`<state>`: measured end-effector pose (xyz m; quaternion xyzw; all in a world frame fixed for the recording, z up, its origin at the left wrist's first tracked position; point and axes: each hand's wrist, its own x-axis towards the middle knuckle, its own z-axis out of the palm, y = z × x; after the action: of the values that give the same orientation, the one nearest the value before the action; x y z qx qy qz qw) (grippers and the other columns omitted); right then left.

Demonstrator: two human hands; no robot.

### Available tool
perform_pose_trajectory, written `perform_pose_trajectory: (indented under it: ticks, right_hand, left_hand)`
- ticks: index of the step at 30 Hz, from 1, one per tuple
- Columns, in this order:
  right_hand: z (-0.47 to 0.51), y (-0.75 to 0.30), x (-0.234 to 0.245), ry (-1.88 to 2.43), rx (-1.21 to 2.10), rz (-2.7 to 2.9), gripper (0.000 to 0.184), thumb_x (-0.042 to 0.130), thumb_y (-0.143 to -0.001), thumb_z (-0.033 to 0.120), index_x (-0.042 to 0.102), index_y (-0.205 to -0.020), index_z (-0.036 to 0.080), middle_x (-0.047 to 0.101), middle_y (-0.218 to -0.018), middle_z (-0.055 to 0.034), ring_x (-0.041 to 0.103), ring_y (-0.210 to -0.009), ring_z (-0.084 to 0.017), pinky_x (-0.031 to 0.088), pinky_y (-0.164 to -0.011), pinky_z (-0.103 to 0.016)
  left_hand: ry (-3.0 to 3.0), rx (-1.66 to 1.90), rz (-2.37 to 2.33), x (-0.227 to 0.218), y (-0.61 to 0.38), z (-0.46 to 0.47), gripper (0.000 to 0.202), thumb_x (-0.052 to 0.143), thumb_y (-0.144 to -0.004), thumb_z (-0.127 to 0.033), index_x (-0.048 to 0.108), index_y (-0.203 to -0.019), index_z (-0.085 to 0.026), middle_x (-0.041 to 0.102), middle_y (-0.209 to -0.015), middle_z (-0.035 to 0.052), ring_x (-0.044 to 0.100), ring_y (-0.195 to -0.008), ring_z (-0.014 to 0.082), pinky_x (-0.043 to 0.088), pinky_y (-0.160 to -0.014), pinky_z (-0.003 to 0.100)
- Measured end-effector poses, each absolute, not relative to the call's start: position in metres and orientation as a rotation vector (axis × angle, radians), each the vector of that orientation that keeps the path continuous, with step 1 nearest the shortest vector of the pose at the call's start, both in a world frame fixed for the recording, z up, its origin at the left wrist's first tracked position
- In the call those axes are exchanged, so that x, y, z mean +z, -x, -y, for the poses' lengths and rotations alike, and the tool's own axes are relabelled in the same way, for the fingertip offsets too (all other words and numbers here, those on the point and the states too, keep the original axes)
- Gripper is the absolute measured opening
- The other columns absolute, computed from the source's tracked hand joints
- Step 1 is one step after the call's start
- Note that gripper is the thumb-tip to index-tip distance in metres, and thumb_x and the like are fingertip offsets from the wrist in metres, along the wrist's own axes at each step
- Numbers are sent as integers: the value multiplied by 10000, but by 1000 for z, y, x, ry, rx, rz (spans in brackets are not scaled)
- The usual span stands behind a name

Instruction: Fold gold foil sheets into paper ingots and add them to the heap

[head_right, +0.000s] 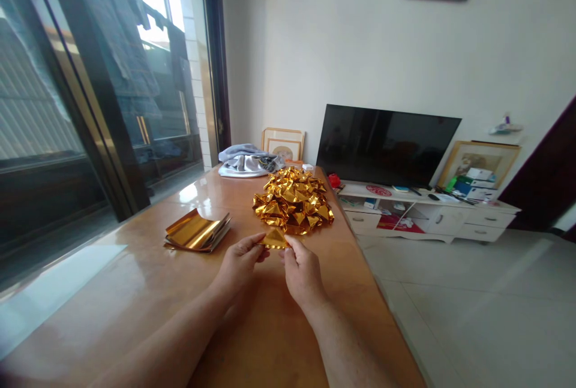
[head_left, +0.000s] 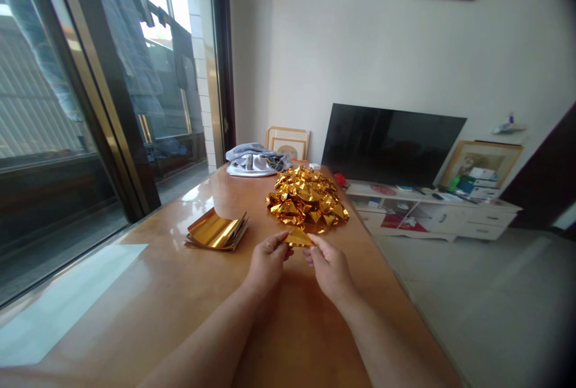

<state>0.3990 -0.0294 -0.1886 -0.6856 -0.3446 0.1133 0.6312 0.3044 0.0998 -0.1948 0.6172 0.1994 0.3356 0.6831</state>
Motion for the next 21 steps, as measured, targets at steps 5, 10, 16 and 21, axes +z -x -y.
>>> perform_pose_trajectory:
  ticks: [5, 10, 16, 21]
  right_hand:
    - [29, -400, -189, 1565, 267, 796, 454, 532, -868, 382, 662, -1259, 192, 752, -982, -94, 707, -799, -239, 574, -695, -338]
    - [29, -402, -190, 1577, 261, 823, 448, 527, -872, 365, 659, -1266, 195, 755, -976, -92, 709, -798, -238, 575, -714, -348]
    - [31, -404, -191, 1616, 230, 850, 445, 525, -877, 337, 658, -1274, 186, 761, -938, -89, 721, -818, -240, 577, -766, -366]
    - [31, -405, -192, 1619, 239, 857, 443, 517, -882, 328, 655, -1279, 187, 757, -979, -95, 721, -837, -242, 578, -768, -367]
  left_hand:
    - [-1395, 751, -438, -195, -304, -100, 415, 648, -803, -243, 703, -1189, -103, 747, -914, 92, 662, -736, 145, 522, -702, 267]
    - [-1426, 754, -415, -197, -304, -102, 406, 649, -806, -261, 712, -1172, -98, 744, -899, 96, 651, -740, 148, 513, -695, 269]
    - [-1469, 758, -405, -199, -303, -102, 415, 632, -808, -258, 708, -1186, -105, 741, -883, 84, 647, -745, 155, 512, -704, 273]
    - [-1533, 747, -405, -201, -304, -103, 415, 596, -832, -256, 698, -1207, -111, 744, -921, 91, 653, -773, 160, 516, -731, 281]
